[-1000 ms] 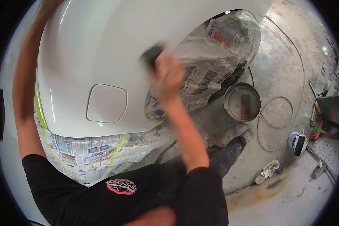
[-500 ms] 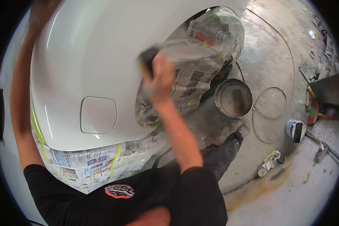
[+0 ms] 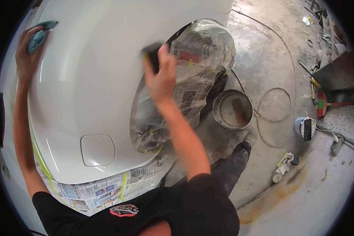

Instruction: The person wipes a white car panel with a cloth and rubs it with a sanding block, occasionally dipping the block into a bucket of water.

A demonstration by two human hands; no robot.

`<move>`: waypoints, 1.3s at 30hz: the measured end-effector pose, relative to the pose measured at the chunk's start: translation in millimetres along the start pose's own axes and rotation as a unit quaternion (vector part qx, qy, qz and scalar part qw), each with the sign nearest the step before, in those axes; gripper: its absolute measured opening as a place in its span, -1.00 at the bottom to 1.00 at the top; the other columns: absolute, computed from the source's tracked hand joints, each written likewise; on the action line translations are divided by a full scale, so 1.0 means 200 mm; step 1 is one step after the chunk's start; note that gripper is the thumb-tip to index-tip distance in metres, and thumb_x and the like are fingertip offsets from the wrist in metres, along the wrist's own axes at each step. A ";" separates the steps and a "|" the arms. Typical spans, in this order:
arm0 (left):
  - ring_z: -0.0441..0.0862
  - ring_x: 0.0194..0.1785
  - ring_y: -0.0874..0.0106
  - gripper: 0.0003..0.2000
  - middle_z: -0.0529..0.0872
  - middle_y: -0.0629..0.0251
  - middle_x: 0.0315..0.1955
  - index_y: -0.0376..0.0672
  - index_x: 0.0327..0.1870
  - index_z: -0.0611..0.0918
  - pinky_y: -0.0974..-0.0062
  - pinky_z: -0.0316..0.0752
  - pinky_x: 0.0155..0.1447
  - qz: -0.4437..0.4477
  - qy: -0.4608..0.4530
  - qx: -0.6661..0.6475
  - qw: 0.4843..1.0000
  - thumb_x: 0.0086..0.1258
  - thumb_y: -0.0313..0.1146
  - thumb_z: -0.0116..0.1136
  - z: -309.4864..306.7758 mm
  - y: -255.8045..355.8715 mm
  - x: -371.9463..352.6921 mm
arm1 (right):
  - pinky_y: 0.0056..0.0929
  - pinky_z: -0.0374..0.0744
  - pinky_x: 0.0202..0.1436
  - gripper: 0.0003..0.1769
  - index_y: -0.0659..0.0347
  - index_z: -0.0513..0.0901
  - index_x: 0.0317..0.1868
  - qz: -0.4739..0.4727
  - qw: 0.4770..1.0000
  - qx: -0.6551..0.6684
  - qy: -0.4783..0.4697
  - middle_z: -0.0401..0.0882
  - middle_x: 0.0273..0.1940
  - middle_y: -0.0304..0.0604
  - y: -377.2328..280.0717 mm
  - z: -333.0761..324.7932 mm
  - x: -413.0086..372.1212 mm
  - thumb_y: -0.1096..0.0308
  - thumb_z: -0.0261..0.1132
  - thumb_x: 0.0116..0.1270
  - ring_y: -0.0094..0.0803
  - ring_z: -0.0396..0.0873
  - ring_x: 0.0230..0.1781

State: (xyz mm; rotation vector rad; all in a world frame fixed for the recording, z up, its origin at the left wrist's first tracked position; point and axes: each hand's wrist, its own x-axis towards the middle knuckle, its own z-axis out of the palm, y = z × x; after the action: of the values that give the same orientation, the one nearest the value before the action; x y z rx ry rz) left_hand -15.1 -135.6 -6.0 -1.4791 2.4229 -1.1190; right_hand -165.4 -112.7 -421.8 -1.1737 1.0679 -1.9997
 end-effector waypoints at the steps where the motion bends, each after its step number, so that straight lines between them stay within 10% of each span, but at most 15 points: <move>1: 0.72 0.19 0.30 -0.71 0.75 0.29 0.09 -0.07 0.12 0.75 0.44 0.55 0.25 -0.007 -0.008 -0.006 1.000 0.40 -0.35 0.40 0.00 0.00 0.00 | -0.01 0.54 0.27 -0.29 0.34 0.42 0.42 -0.002 1.000 -0.004 0.002 0.60 0.15 0.18 0.03 0.00 0.02 0.20 0.47 0.40 0.11 0.60 0.14; 7: 0.72 0.15 0.33 -0.72 0.74 0.28 0.08 -0.10 0.11 0.75 0.46 0.55 0.23 -0.004 -0.011 -0.001 1.000 0.41 -0.37 0.39 0.00 0.00 0.00 | -0.13 0.62 0.11 -0.33 0.36 0.42 0.31 0.186 0.981 -0.051 0.029 0.70 0.01 0.23 0.56 0.02 0.68 0.12 0.48 0.39 0.05 0.71 -0.06; 9: 0.72 0.15 0.32 -0.73 0.74 0.26 0.08 -0.11 0.11 0.75 0.46 0.55 0.23 0.002 -0.007 -0.010 1.000 0.41 -0.38 0.38 0.00 0.01 0.00 | -0.02 0.53 0.30 -0.27 0.39 0.38 0.39 0.222 0.975 0.008 0.006 0.58 0.23 0.31 0.45 0.01 0.61 0.21 0.49 0.37 0.22 0.60 0.18; 12: 0.71 0.15 0.30 -0.73 0.73 0.26 0.09 -0.12 0.11 0.75 0.45 0.55 0.24 -0.015 -0.002 -0.040 0.999 0.41 -0.41 0.36 0.00 0.02 -0.01 | 0.01 0.54 0.29 -0.24 0.36 0.38 0.45 0.005 1.000 -0.011 -0.003 0.58 0.24 0.28 0.10 0.00 0.10 0.21 0.50 0.38 0.19 0.59 0.19; 16: 0.71 0.15 0.29 -0.72 0.73 0.25 0.08 -0.13 0.11 0.74 0.43 0.55 0.24 -0.035 -0.015 -0.037 0.999 0.39 -0.45 0.38 -0.01 0.05 0.00 | 0.00 0.54 0.30 -0.24 0.35 0.39 0.45 -0.031 0.999 0.003 -0.032 0.60 0.21 0.26 0.15 -0.01 0.11 0.18 0.49 0.39 0.15 0.57 0.22; 20: 0.71 0.14 0.30 -0.71 0.73 0.25 0.07 -0.13 0.11 0.74 0.42 0.55 0.23 -0.016 -0.004 -0.032 0.999 0.38 -0.47 0.39 0.00 0.04 0.00 | -0.12 0.64 0.18 -0.28 0.36 0.40 0.40 0.188 0.981 -0.038 -0.016 0.60 0.20 0.33 0.52 0.01 0.77 0.12 0.46 0.42 0.09 0.65 0.16; 28: 0.70 0.14 0.31 -0.71 0.73 0.24 0.07 -0.17 0.10 0.74 0.43 0.55 0.22 -0.028 0.004 -0.060 0.998 0.37 -0.46 0.40 0.00 0.06 0.00 | -0.09 0.61 0.15 -0.26 0.28 0.40 0.48 -0.122 0.991 -0.021 -0.042 0.61 0.00 0.15 0.05 0.00 0.07 0.17 0.46 0.41 0.10 0.63 0.09; 33: 0.69 0.17 0.34 -0.72 0.72 0.23 0.09 -0.20 0.10 0.74 0.44 0.54 0.23 -0.019 0.003 -0.052 0.998 0.39 -0.45 0.42 0.01 0.07 0.00 | 0.00 0.57 0.19 -0.37 0.32 0.46 0.30 0.195 0.980 -0.036 -0.024 0.60 0.14 0.32 0.45 0.03 0.81 0.18 0.48 0.37 0.20 0.61 0.13; 39: 0.70 0.19 0.25 -0.70 0.71 0.22 0.13 -0.17 0.14 0.73 0.41 0.53 0.27 0.003 0.005 -0.065 0.998 0.40 -0.43 0.41 0.01 0.00 0.00 | -0.14 0.65 -0.07 -0.27 0.09 0.45 0.43 -0.168 0.984 -0.049 -0.041 0.63 -0.02 0.10 -0.08 -0.01 -0.07 0.40 0.54 0.28 0.02 0.66 -0.05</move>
State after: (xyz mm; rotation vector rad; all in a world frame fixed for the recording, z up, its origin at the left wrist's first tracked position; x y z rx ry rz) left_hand -14.9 -136.1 -7.8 -1.5051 2.5493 -0.9858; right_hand -162.3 -92.5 -413.8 -1.5622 0.9888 -2.1444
